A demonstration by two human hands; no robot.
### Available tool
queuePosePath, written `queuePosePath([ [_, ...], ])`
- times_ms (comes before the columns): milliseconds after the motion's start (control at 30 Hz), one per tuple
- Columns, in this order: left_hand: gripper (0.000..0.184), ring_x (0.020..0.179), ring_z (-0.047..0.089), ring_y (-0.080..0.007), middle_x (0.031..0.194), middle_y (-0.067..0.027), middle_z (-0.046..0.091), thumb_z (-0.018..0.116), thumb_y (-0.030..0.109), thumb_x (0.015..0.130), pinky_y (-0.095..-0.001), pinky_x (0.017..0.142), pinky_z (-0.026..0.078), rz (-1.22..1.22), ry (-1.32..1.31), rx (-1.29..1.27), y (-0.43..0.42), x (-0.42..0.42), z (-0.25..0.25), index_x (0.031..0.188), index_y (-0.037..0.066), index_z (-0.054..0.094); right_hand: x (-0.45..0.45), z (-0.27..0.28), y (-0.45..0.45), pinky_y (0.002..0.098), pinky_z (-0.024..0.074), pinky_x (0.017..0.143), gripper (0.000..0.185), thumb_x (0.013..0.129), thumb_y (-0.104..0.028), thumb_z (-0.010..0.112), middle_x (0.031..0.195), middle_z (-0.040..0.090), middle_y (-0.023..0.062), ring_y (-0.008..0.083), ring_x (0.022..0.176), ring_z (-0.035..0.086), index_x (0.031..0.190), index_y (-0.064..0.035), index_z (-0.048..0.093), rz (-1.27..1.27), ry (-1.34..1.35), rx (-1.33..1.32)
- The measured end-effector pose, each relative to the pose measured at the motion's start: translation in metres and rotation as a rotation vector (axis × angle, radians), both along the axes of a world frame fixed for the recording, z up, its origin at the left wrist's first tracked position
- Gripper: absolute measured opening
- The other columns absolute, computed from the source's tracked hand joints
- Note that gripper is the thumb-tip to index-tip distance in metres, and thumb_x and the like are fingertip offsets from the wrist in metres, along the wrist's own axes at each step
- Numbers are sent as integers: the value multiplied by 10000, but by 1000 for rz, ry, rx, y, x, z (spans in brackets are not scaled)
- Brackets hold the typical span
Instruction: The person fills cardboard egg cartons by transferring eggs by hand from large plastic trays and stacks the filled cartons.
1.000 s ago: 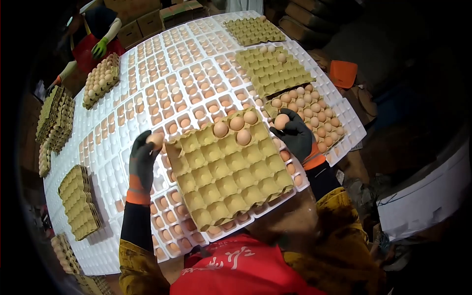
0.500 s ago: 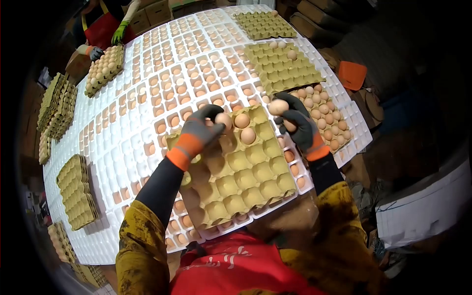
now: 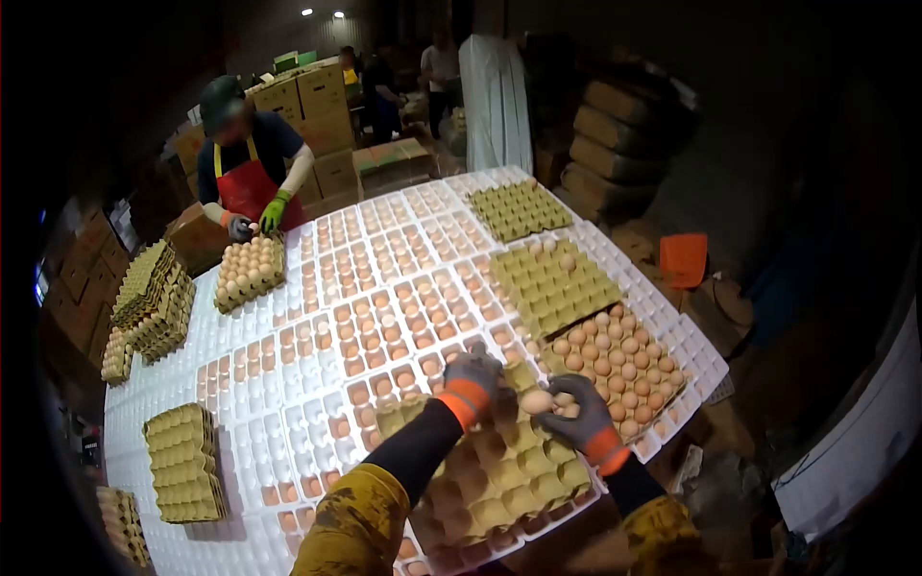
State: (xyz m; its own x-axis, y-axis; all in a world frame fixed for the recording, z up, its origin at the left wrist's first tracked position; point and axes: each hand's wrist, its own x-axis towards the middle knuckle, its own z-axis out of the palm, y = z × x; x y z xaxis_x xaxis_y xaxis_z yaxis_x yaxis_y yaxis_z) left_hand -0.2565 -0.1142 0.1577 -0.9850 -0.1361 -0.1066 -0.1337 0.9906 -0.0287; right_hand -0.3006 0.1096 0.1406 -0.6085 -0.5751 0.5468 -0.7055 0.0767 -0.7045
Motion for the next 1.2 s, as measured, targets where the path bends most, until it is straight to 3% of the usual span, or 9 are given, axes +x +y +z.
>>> queuePosePath([
  [67, 597, 962, 664, -318, 1126, -182, 611, 691, 636, 784, -449, 699, 548, -13, 59, -88, 8, -8, -15, 1048, 103, 721, 22, 30, 27, 274, 502, 605, 419, 798, -96, 802, 932, 634, 20, 89, 742, 603, 1145, -44, 573, -27, -875, -134],
  [333, 302, 984, 669, -304, 1138, -158, 629, 661, 420, 848, -442, 757, 539, 9, 211, 342, -36, 53, -11, 1043, 191, 677, 109, 44, 10, 290, 478, 540, 420, 872, -187, 731, 882, 632, 44, 126, 645, 604, 1231, -61, 555, 69, -887, -148],
  [400, 325, 969, 645, -351, 1087, -153, 624, 689, 457, 845, -454, 792, 531, 48, 405, 466, -46, 70, -40, 1047, 203, 673, 129, 44, -23, 275, 457, 538, 423, 889, -204, 705, 873, 625, 41, 120, 635, 585, 1251, -63, 537, 53, -849, -123],
  [667, 563, 1063, 627, -359, 1284, -169, 509, 697, 516, 849, -490, 848, 540, 141, 238, 446, -41, 95, -2, 1310, 202, 618, 155, 8, -59, 314, 479, 570, 459, 973, -259, 623, 1026, 601, 77, 137, 715, 576, 1346, -40, 469, 123, -949, -490],
  [800, 666, 1043, 631, -369, 1263, -210, 520, 702, 600, 801, -462, 798, 548, 24, 258, 249, -36, 60, -11, 1275, 138, 622, 158, 4, -40, 319, 479, 561, 463, 968, -254, 603, 991, 597, 96, 152, 682, 571, 1340, -21, 455, 57, -967, -437],
  [933, 450, 1015, 652, -303, 1141, -172, 605, 745, 461, 771, -488, 720, 548, -57, 42, -170, -4, 5, -26, 1064, 121, 724, 155, 14, -24, 336, 497, 575, 469, 957, -242, 603, 941, 595, 100, 162, 666, 568, 1325, 2, 449, 59, -1010, -421],
  [1033, 520, 978, 661, -307, 1130, -162, 627, 736, 502, 776, -454, 748, 546, -59, 49, -29, -7, 8, -6, 1097, 93, 721, 153, 22, -16, 316, 484, 624, 429, 961, -242, 588, 864, 594, 97, 154, 656, 553, 1293, 2, 469, 47, -973, -339],
  [1167, 622, 1034, 645, -281, 1110, -159, 646, 734, 501, 808, -390, 883, 510, 146, 506, 1094, -45, 67, -3, 1196, 21, 667, 164, 35, -15, 300, 488, 614, 445, 929, -225, 616, 900, 606, 76, 143, 663, 563, 1296, -5, 493, 111, -1006, -280],
  [1200, 589, 930, 668, -232, 1084, -138, 668, 755, 478, 827, -363, 784, 541, 193, 660, 1278, -58, 87, -20, 1212, 42, 662, 169, 36, -20, 297, 491, 612, 479, 914, -230, 623, 937, 609, 79, 144, 685, 569, 1320, -14, 488, 128, -1016, -262],
])
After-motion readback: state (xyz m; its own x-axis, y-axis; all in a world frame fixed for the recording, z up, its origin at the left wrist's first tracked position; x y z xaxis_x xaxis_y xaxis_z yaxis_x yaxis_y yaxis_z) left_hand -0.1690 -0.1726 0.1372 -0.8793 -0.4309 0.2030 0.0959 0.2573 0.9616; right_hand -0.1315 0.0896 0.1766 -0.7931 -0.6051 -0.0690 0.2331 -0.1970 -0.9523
